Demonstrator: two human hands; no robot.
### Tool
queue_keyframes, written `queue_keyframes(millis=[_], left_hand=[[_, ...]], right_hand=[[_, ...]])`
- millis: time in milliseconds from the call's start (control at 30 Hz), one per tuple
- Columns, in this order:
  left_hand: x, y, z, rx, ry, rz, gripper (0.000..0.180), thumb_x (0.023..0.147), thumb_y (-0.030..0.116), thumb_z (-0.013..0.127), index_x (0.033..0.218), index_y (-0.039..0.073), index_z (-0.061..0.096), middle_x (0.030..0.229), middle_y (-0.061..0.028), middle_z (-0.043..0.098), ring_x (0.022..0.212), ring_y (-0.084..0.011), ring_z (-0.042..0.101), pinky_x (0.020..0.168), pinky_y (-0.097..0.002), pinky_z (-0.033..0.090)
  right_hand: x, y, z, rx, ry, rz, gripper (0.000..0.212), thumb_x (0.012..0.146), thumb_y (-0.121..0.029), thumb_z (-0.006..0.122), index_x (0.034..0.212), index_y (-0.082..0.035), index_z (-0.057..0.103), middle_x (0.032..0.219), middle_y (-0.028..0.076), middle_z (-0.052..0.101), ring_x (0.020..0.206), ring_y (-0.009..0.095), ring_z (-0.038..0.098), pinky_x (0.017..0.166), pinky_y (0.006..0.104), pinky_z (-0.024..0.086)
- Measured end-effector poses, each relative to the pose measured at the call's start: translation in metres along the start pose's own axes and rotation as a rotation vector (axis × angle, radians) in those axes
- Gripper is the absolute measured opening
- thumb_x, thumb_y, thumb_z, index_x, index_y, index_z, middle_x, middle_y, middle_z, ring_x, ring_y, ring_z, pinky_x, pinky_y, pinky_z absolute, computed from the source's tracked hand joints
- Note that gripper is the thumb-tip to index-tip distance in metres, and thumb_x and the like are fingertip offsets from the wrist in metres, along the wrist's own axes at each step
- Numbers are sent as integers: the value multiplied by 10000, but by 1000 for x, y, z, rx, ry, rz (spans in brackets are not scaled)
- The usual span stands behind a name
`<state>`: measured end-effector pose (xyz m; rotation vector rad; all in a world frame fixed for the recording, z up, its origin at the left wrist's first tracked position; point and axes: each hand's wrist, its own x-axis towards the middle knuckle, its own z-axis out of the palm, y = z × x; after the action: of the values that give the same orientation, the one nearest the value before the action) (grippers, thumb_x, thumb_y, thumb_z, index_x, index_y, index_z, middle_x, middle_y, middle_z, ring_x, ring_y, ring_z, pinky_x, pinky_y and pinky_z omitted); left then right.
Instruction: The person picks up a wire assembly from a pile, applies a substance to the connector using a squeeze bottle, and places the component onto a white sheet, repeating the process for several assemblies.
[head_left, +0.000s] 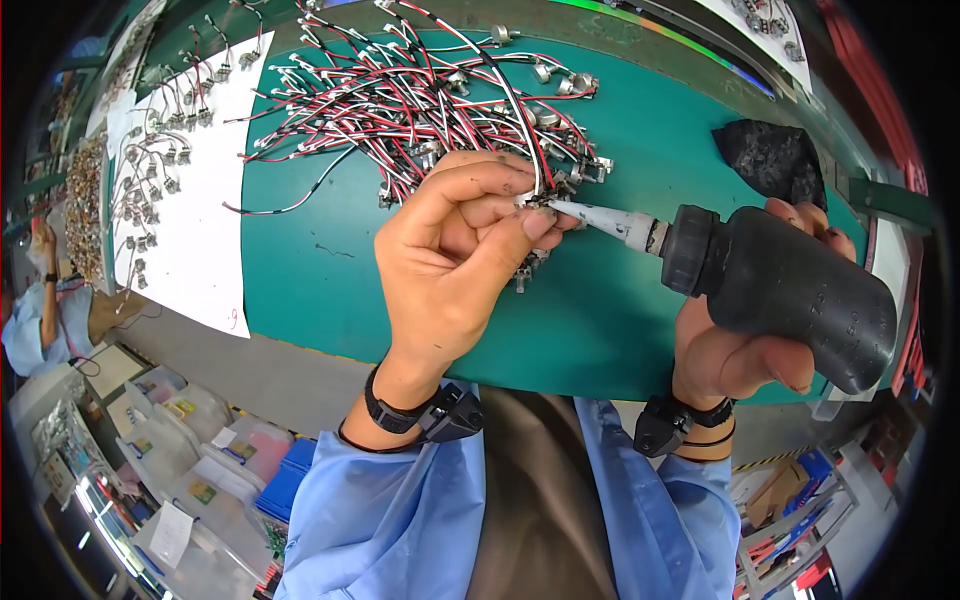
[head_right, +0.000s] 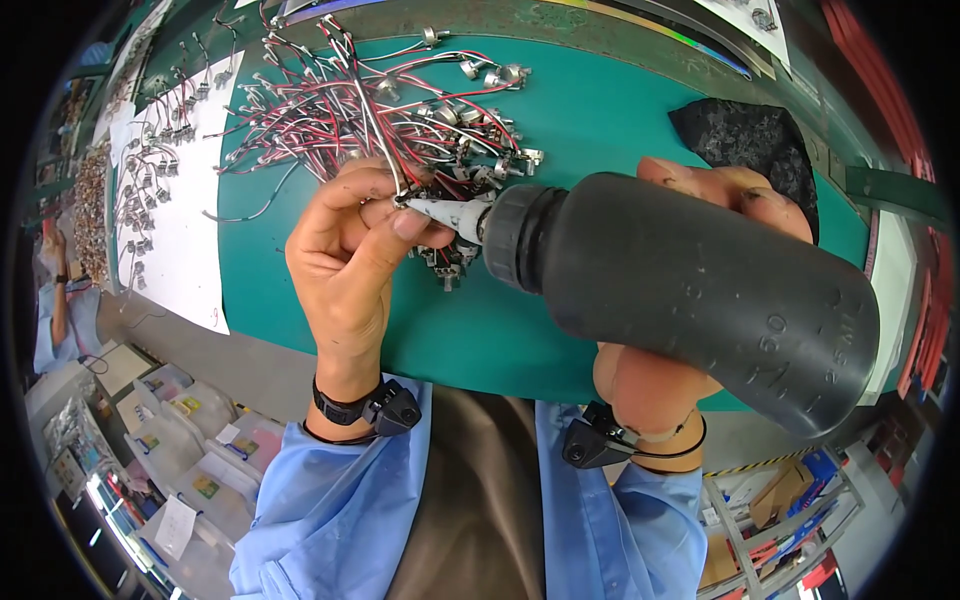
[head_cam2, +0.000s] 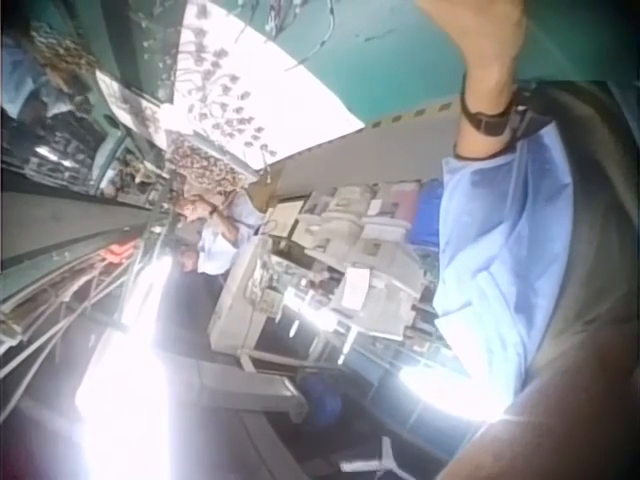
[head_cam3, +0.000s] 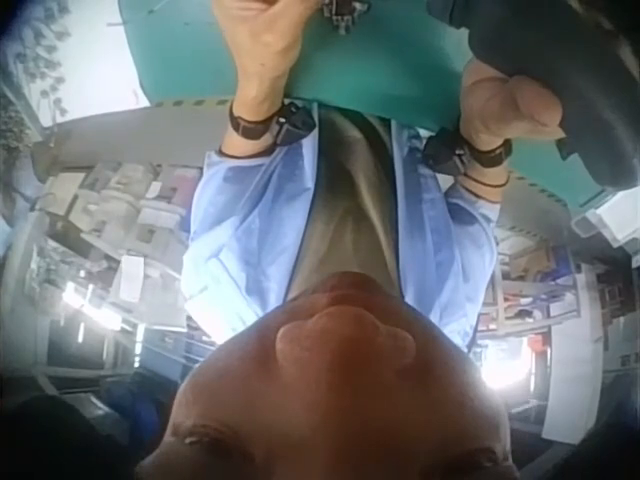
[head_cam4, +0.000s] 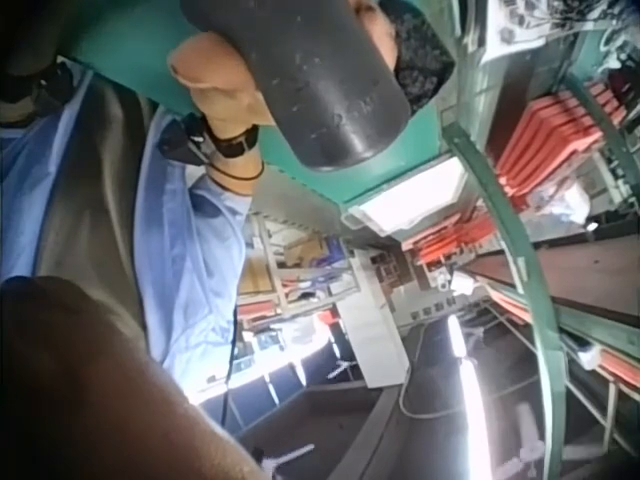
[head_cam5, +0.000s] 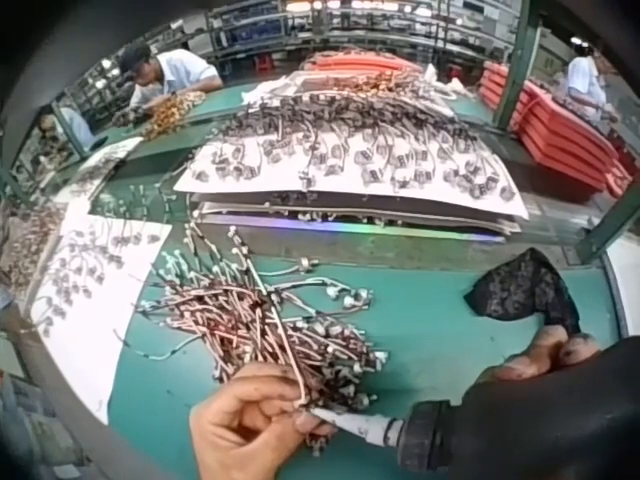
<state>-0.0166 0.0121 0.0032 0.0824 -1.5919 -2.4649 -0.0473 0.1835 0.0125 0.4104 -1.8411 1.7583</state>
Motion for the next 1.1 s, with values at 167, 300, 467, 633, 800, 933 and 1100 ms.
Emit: queue_keyframes(millis=[167, 300, 467, 633, 800, 933, 1100], left_hand=[[0, 1, 1, 21, 2, -3, 180, 715, -146, 492, 888, -97, 493, 952, -142, 474, 716, -158, 577, 685, -276, 513], [0, 0, 1, 34, -5, -1, 181, 714, -149, 490, 887, -97, 494, 952, -142, 475, 726, -162, 580, 676, -272, 514], [0, 0, 1, 37, -1, -11, 178, 714, -150, 489, 885, -99, 494, 960, -141, 471, 741, -180, 586, 671, -266, 513], [-1, 0, 0, 30, 0, 1, 180, 717, -150, 488, 890, -100, 491, 969, -140, 466, 766, -207, 592, 666, -261, 511], [0, 0, 1, 2, 1, -11, 178, 722, -149, 484, 894, -101, 487, 971, -138, 465, 784, -221, 594, 663, -258, 511], [-1, 0, 1, -12, 15, -38, 171, 726, -150, 478, 890, -101, 488, 970, -136, 465, 788, -225, 594, 660, -256, 511], [0, 1, 2, -16, 17, -30, 167, 725, -150, 476, 884, -101, 492, 964, -133, 465, 776, -215, 593, 659, -255, 511]], right_hand=[[6, 12, -10, 153, -211, -173, 830, 653, -661, 475, 1192, -45, 337, 1075, 121, 456, 1032, 221, 434, 900, 338, 330], [3, 13, -9, 139, -182, -178, 837, 653, -663, 469, 1196, -40, 331, 1074, 126, 473, 1038, 219, 426, 898, 338, 331], [-1, 19, -8, 213, -90, -174, 845, 657, -657, 470, 1202, -30, 320, 1068, 136, 488, 1048, 223, 415, 895, 340, 331], [6, 18, -3, 358, -178, -201, 840, 669, -651, 462, 1204, -20, 312, 1056, 137, 499, 1048, 227, 413, 884, 335, 334], [8, 11, -1, 338, -197, -220, 831, 680, -651, 445, 1196, -13, 317, 1040, 137, 515, 1032, 226, 417, 869, 330, 335], [13, 14, -12, 228, -229, -279, 829, 679, -650, 447, 1189, -10, 322, 1031, 146, 521, 1023, 225, 421, 864, 326, 336], [9, 10, -5, 289, -206, -253, 833, 668, -647, 466, 1191, -15, 321, 1028, 146, 513, 1012, 225, 431, 855, 320, 346]])
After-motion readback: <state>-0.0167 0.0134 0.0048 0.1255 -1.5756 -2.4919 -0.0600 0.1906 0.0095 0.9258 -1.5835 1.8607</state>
